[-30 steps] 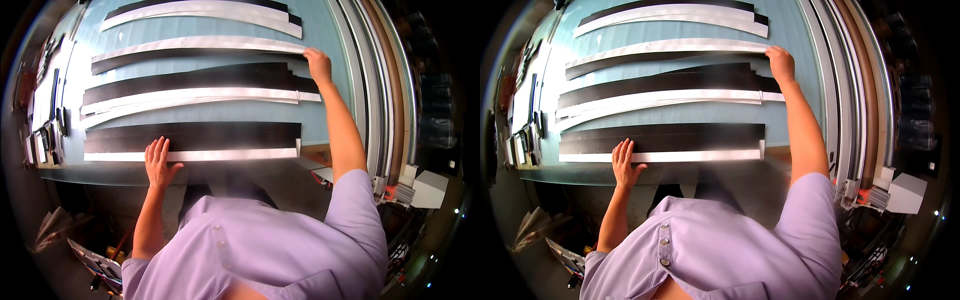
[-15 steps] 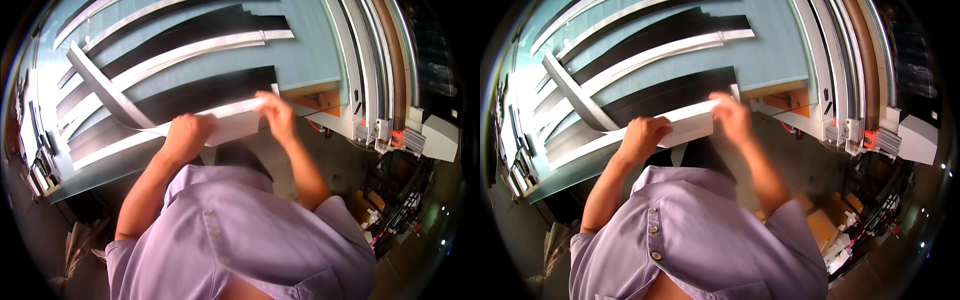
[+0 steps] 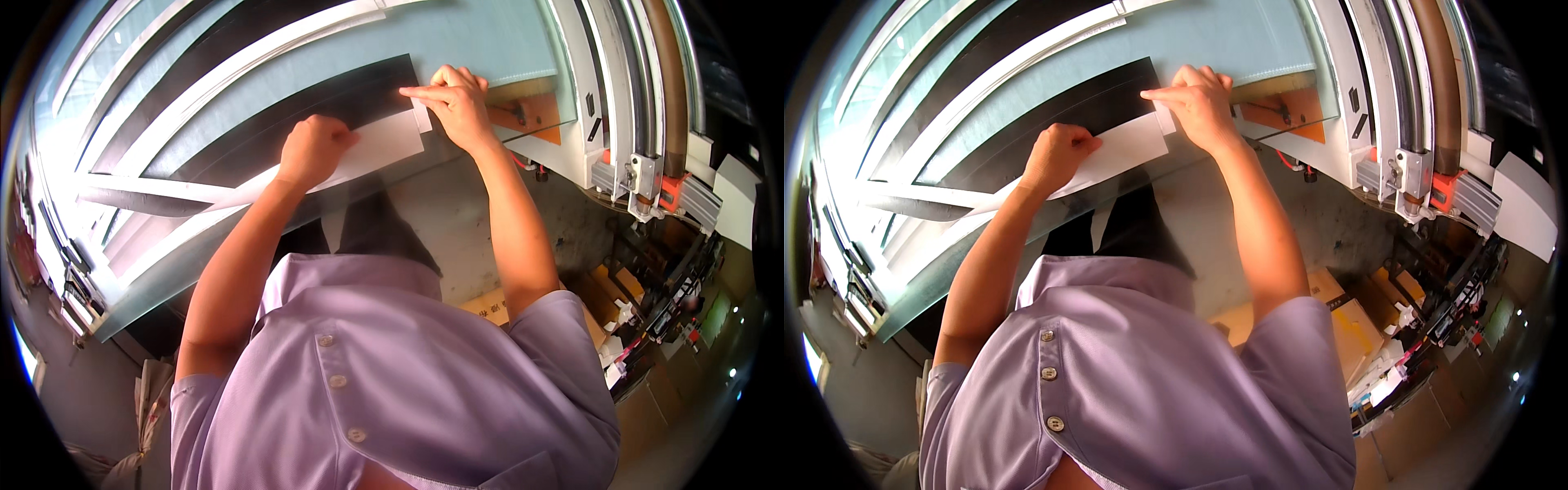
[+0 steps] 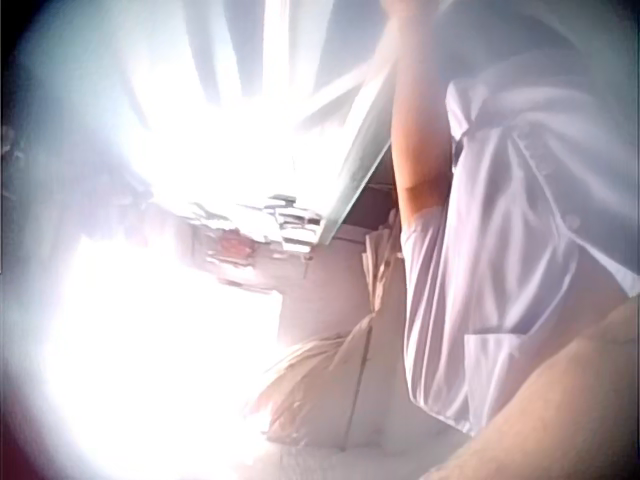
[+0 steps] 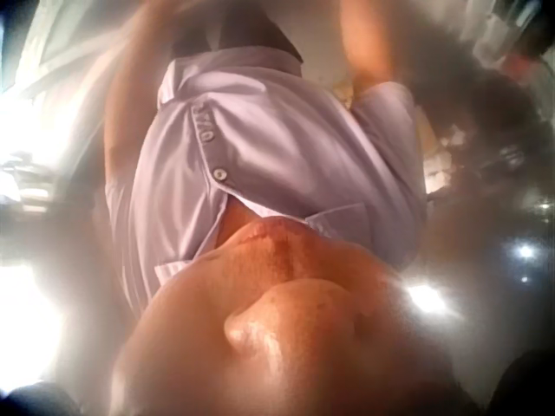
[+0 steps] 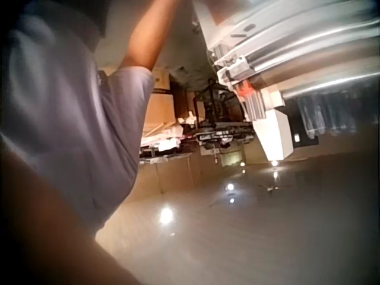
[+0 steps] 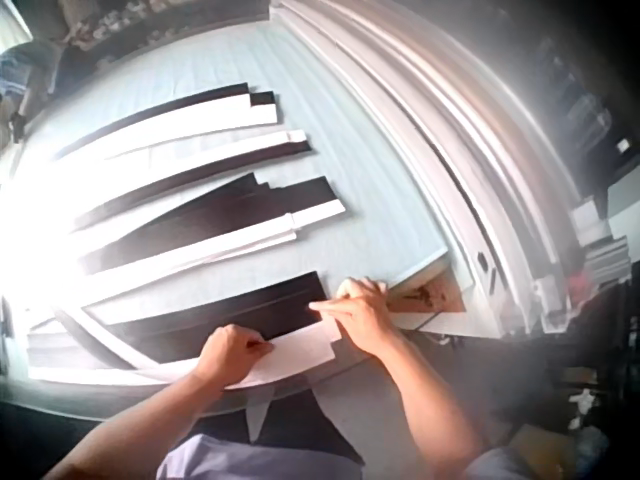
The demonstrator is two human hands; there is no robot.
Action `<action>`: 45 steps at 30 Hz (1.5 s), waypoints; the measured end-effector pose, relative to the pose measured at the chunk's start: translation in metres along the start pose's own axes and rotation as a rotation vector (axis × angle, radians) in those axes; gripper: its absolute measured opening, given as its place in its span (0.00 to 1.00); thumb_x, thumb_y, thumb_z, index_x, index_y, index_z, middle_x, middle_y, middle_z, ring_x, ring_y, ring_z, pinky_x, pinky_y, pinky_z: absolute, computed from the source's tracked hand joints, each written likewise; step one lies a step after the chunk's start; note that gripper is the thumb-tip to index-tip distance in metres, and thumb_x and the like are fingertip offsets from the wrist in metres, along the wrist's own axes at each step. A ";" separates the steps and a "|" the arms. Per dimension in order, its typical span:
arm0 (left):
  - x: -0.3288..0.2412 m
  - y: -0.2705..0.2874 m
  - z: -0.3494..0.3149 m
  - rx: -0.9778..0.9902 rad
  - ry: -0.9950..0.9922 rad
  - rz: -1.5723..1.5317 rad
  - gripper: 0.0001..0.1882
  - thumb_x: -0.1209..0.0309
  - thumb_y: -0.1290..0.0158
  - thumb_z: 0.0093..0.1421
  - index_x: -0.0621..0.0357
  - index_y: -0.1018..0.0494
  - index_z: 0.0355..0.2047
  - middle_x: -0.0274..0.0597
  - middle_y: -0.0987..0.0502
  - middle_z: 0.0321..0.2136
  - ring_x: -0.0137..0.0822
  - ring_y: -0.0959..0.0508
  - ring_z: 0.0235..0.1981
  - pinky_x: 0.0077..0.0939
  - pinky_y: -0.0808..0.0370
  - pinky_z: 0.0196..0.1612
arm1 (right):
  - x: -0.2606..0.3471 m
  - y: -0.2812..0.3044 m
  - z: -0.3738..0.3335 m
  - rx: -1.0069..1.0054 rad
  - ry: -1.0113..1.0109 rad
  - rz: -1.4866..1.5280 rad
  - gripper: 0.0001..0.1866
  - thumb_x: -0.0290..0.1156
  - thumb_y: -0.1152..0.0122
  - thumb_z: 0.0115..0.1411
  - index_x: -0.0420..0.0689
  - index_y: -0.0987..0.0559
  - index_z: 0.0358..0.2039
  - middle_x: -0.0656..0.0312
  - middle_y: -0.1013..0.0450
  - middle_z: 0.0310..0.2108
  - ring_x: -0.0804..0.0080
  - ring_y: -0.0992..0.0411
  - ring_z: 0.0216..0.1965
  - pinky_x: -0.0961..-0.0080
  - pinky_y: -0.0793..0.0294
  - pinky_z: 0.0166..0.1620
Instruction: The person repeatedly peels a white protective liner from long black strips and presses the strips onto a light blue workbench. The person handles the strips one at a time, smoothing them down with their hands to ensure adhesion.
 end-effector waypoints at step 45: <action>0.219 0.196 -0.191 -0.209 0.389 0.261 0.12 0.65 0.38 0.58 0.63 0.22 0.30 0.47 0.24 0.21 0.39 0.25 0.23 0.35 0.28 0.32 | 0.026 -0.007 -0.005 -0.021 -0.099 -0.082 0.16 0.33 0.27 0.51 0.60 0.14 0.41 0.72 0.29 0.32 0.70 0.32 0.41 0.64 0.44 0.51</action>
Point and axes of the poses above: each hand's wrist, its own z-axis towards the middle knuckle, its own y-axis out of the back of the hand, x = y × z, the point moved 1 cm from there along z, towards the middle knuckle
